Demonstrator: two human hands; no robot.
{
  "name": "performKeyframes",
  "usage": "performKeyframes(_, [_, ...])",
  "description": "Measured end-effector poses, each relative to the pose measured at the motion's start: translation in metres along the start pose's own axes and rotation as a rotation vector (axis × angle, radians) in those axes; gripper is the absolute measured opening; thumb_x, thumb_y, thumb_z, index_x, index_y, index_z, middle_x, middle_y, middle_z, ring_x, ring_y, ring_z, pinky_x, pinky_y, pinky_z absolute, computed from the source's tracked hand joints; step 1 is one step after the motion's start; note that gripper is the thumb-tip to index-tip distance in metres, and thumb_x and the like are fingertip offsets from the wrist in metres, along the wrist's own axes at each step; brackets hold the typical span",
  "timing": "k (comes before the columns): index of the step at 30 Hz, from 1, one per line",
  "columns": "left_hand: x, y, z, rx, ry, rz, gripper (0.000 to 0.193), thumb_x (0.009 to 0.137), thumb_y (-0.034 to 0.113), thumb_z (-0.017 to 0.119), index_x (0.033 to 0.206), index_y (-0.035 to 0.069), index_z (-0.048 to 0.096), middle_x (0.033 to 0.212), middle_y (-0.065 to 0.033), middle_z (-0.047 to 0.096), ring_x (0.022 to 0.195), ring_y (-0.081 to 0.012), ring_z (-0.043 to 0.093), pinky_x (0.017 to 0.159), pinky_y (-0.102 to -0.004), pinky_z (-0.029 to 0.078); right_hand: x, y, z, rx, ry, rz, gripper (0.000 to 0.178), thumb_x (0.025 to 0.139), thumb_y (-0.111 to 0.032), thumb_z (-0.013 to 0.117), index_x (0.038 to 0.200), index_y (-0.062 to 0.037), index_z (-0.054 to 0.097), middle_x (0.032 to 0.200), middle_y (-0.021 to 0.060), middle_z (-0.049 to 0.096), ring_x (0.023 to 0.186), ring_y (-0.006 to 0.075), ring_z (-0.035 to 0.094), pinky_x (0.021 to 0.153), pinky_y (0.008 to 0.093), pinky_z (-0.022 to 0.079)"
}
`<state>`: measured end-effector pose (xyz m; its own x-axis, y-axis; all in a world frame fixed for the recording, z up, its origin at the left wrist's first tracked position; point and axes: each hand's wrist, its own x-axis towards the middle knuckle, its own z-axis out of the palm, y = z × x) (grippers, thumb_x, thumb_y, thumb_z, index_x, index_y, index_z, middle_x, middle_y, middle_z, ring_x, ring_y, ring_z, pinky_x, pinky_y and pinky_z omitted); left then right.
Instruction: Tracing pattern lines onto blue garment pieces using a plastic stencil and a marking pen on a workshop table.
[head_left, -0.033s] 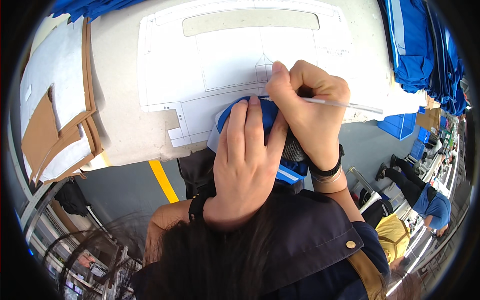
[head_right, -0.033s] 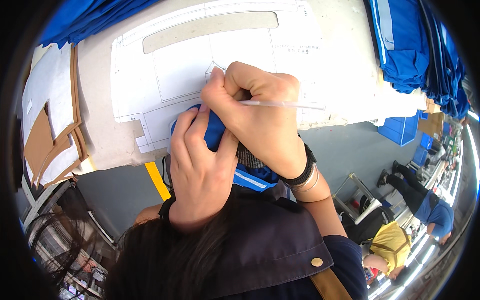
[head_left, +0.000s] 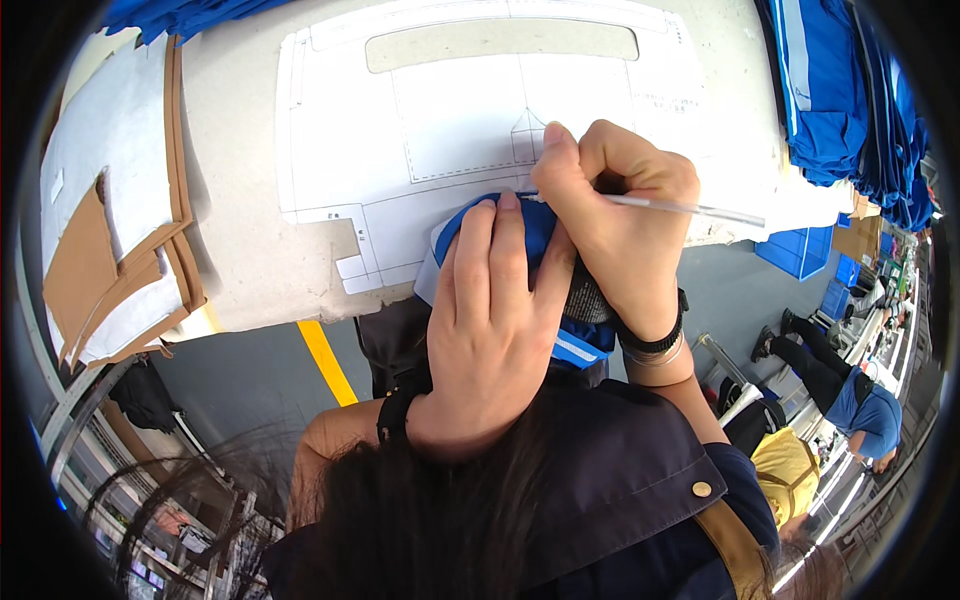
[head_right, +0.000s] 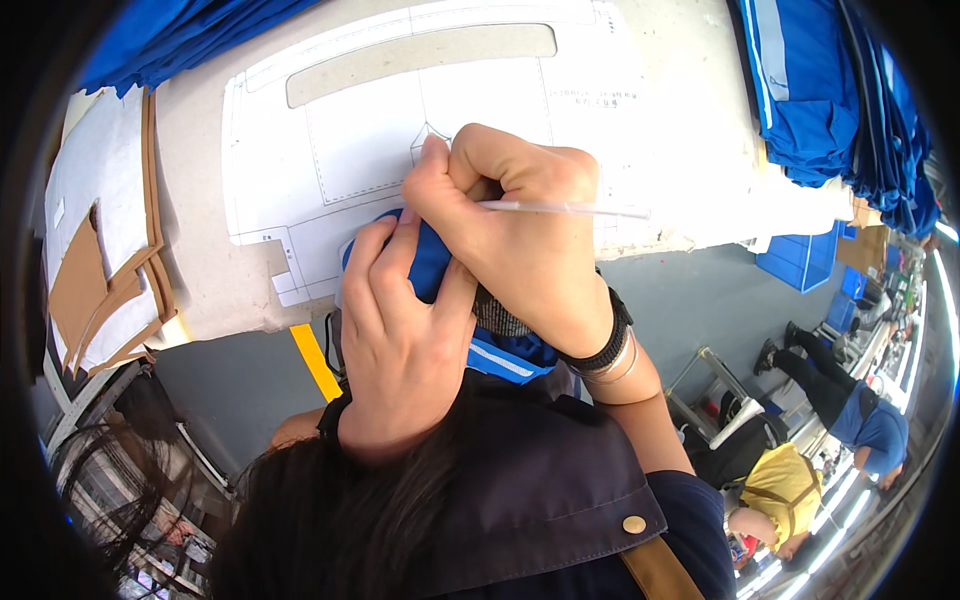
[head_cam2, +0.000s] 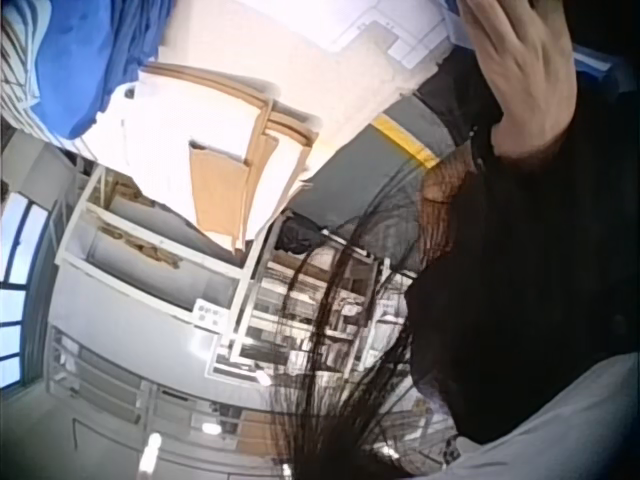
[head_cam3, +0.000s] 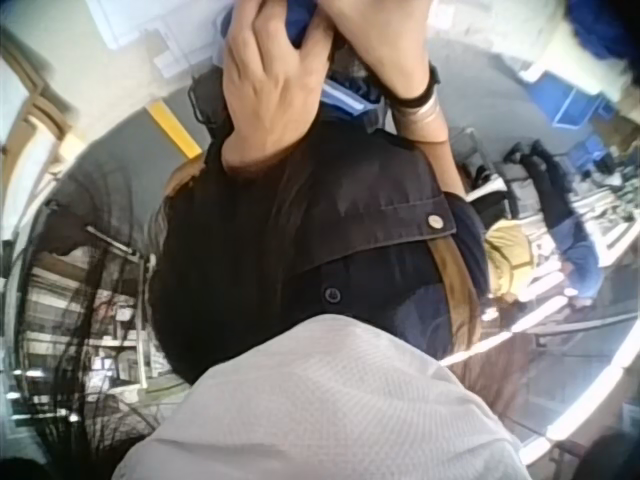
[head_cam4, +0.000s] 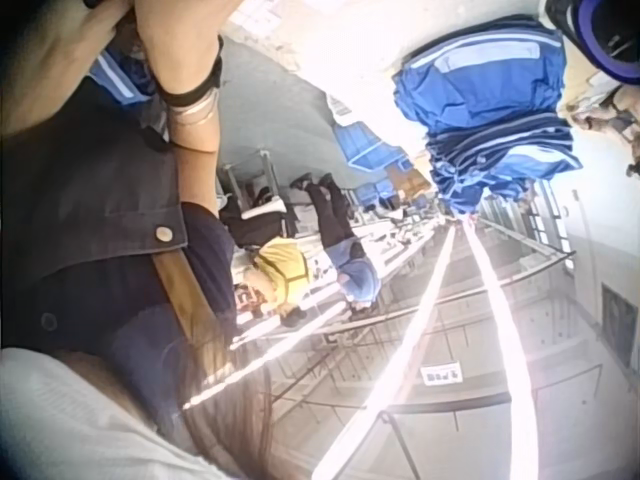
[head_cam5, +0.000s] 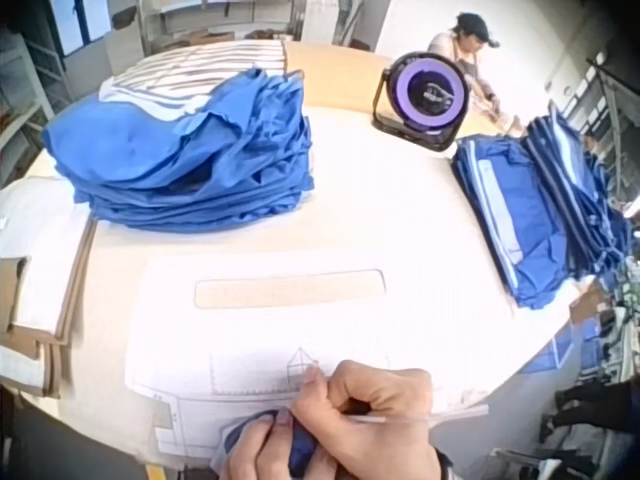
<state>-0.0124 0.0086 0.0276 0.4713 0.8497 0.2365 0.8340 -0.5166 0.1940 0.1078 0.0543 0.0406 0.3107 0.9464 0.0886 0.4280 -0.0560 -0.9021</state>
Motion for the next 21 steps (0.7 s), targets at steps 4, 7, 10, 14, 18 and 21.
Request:
performKeyframes(4, [0.0038, -0.0017, 0.0038, 0.011, 0.001, 0.005, 0.035, 0.087, 0.011, 0.054, 0.121, 0.016, 0.063, 0.121, -0.0124, 0.054, 0.118, -0.0267, 0.051, 0.092, -0.0316, 0.049, 0.0030, 0.0027, 0.0034, 0.003, 0.067, -0.006, 0.029, 0.083, -0.009, 0.069, 0.059, -0.0005, 0.057, 0.047, 0.0026, 0.052, 0.043, 0.0032, 0.042, 0.042, 0.0216, 0.037])
performKeyframes(7, [0.0030, -0.0014, 0.0042, 0.016, 0.005, 0.000, 0.036, 0.087, 0.011, 0.054, 0.121, 0.016, 0.063, 0.121, -0.0125, 0.054, 0.118, -0.0266, 0.051, 0.093, -0.0315, 0.049, 0.0027, 0.0022, 0.0032, 0.022, 0.055, 0.002, 0.029, 0.084, -0.009, 0.069, 0.059, -0.0005, 0.057, 0.047, 0.0023, 0.052, 0.043, 0.0031, 0.042, 0.042, 0.0216, 0.037])
performKeyframes(10, [0.0030, -0.0016, 0.0025, 0.012, -0.006, -0.002, 0.036, 0.087, 0.011, 0.054, 0.121, 0.016, 0.063, 0.121, -0.0125, 0.054, 0.118, -0.0266, 0.051, 0.093, -0.0316, 0.049, 0.0030, 0.0016, 0.0028, -0.004, 0.037, -0.005, 0.029, 0.084, -0.009, 0.069, 0.058, -0.0004, 0.057, 0.047, 0.0025, 0.052, 0.043, 0.0031, 0.042, 0.042, 0.0215, 0.037])
performKeyframes(14, [0.0034, -0.0016, 0.0032, 0.013, 0.003, 0.002, 0.036, 0.087, 0.011, 0.054, 0.121, 0.016, 0.063, 0.121, -0.0125, 0.054, 0.118, -0.0266, 0.051, 0.092, -0.0315, 0.049, 0.0039, 0.0030, 0.0012, -0.021, 0.016, -0.027, 0.030, 0.084, -0.010, 0.069, 0.058, -0.0004, 0.056, 0.047, 0.0027, 0.051, 0.043, 0.0033, 0.042, 0.042, 0.0216, 0.037])
performKeyframes(18, [0.0031, -0.0019, 0.0038, 0.014, -0.003, 0.008, 0.036, 0.087, 0.011, 0.054, 0.121, 0.016, 0.062, 0.121, -0.0126, 0.055, 0.118, -0.0268, 0.051, 0.091, -0.0314, 0.049, 0.0023, 0.0037, 0.0035, -0.005, 0.057, -0.005, 0.030, 0.084, -0.010, 0.069, 0.058, -0.0005, 0.056, 0.047, 0.0027, 0.052, 0.043, 0.0034, 0.042, 0.042, 0.0217, 0.038])
performKeyframes(21, [0.0032, -0.0021, 0.0044, 0.016, -0.002, 0.010, 0.036, 0.087, 0.011, 0.054, 0.121, 0.016, 0.062, 0.121, -0.0127, 0.055, 0.118, -0.0268, 0.051, 0.091, -0.0313, 0.049, 0.0027, 0.0007, 0.0026, -0.011, 0.052, 0.005, 0.030, 0.084, -0.009, 0.069, 0.058, -0.0005, 0.056, 0.048, 0.0026, 0.052, 0.043, 0.0034, 0.043, 0.042, 0.0216, 0.038])
